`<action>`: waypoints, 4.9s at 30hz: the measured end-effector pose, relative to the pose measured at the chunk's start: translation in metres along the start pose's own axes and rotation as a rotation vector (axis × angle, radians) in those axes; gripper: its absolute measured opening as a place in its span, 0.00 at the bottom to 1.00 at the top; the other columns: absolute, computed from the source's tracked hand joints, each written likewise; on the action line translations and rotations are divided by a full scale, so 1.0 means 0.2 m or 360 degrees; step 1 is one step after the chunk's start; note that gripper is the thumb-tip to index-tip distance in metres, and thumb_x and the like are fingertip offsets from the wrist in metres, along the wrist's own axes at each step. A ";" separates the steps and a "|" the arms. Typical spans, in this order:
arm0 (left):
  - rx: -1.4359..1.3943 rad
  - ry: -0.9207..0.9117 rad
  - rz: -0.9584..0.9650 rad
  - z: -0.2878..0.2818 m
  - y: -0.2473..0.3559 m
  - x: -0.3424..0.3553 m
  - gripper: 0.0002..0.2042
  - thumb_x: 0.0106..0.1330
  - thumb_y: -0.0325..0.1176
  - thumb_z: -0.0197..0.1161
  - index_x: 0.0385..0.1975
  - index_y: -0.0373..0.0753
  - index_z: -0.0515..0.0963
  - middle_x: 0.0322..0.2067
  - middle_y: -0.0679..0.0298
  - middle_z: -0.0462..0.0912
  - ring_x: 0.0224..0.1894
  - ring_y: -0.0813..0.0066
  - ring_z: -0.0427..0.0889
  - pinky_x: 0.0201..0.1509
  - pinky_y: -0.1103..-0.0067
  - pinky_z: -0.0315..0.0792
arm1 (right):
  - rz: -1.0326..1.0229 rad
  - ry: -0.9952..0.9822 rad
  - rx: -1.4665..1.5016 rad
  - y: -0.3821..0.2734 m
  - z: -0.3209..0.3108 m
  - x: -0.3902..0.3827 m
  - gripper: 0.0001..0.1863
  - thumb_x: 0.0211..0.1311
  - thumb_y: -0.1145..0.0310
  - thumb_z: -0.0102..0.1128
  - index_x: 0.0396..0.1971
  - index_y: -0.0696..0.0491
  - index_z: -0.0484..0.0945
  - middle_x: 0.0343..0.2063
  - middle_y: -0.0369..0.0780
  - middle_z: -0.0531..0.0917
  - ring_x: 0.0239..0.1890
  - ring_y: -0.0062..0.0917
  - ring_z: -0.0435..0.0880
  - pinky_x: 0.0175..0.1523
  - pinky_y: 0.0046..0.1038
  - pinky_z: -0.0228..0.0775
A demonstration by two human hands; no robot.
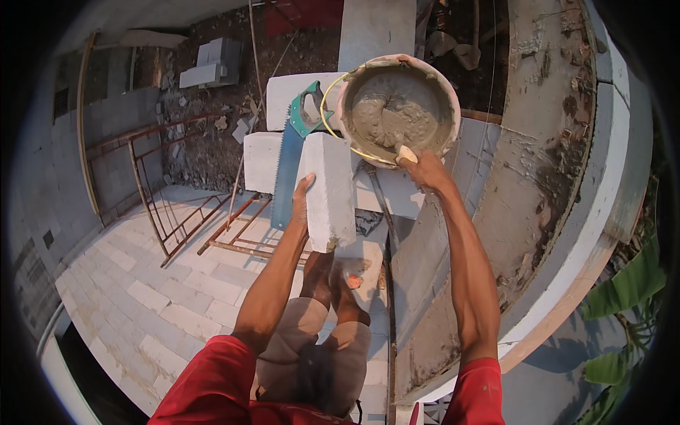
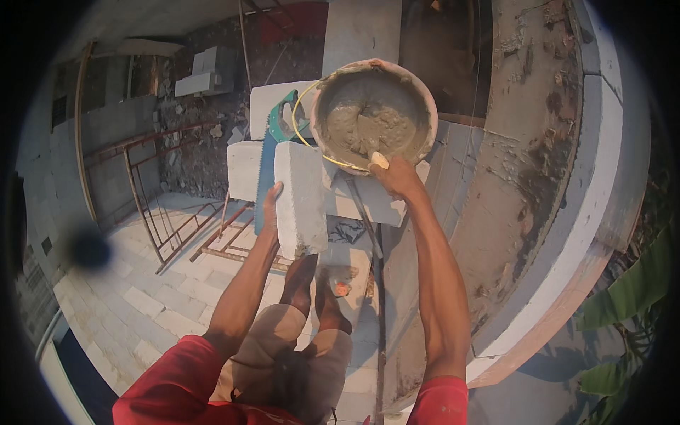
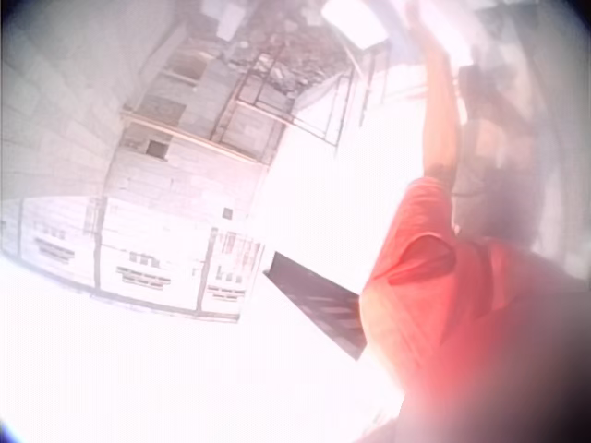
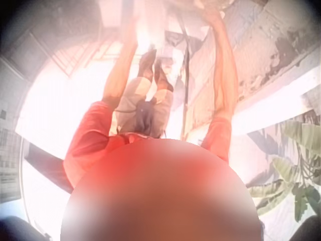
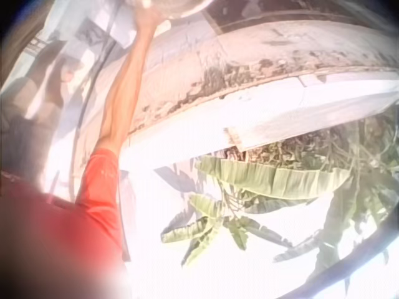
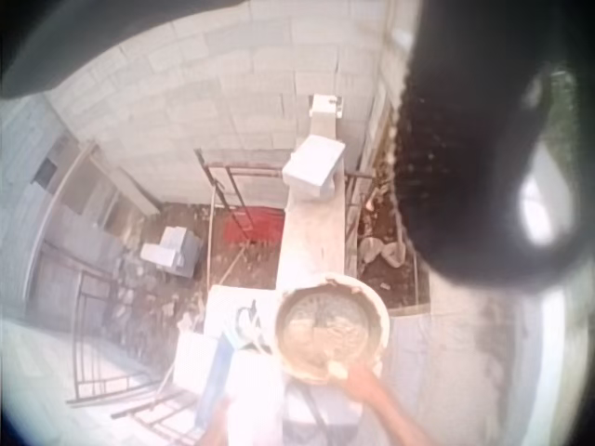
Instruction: The person applies mortar to a wall using a trowel, places white tiles, and taps them into position with a hammer. They also use a string line to align the tiles and adjust wooden supports.
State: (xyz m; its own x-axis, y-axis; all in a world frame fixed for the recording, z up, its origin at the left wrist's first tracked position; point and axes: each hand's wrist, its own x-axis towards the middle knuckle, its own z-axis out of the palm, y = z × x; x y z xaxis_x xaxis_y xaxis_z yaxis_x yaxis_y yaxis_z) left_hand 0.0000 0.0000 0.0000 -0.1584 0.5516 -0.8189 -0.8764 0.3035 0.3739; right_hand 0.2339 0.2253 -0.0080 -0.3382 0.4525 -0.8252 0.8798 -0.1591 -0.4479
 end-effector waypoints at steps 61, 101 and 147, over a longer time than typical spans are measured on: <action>-0.0314 -0.0919 -0.0311 0.63 -0.02 -0.09 0.43 0.70 0.65 0.50 0.76 0.42 0.51 0.69 0.40 0.61 0.67 0.39 0.69 0.62 0.43 0.72 | -0.0944 0.0814 -0.0681 0.37 -0.13 -1.64 0.28 0.42 0.70 0.72 0.50 0.59 0.84 0.24 0.43 0.79 0.23 0.35 0.78 0.31 0.34 0.70; -0.0176 -0.0823 -0.0630 0.35 0.04 -0.48 0.29 0.78 0.52 0.46 0.69 0.37 0.64 0.62 0.53 0.75 0.60 0.60 0.79 0.64 0.63 0.75 | -0.0239 -0.0286 0.1620 0.31 0.01 -1.62 0.38 0.56 0.36 0.69 0.37 0.64 0.80 0.20 0.40 0.79 0.15 0.21 0.74 0.20 0.23 0.64; 0.1157 -0.0830 -0.0343 0.80 0.19 -0.81 0.51 0.38 0.58 0.75 0.66 0.39 0.68 0.61 0.50 0.74 0.61 0.52 0.75 0.67 0.61 0.69 | 0.0042 0.0359 0.2097 0.54 0.81 -1.06 0.29 0.73 0.48 0.55 0.59 0.59 0.72 0.43 0.41 0.80 0.37 0.22 0.82 0.42 0.25 0.78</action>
State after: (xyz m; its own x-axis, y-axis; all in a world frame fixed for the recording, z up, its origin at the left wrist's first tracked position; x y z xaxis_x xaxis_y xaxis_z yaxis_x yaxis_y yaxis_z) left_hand 0.0639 0.0461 0.2163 0.3552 0.6533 -0.6685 -0.3334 0.7567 0.5623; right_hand 0.3458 -0.0295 0.0631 -0.1516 0.5499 -0.8214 -0.1344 -0.8347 -0.5341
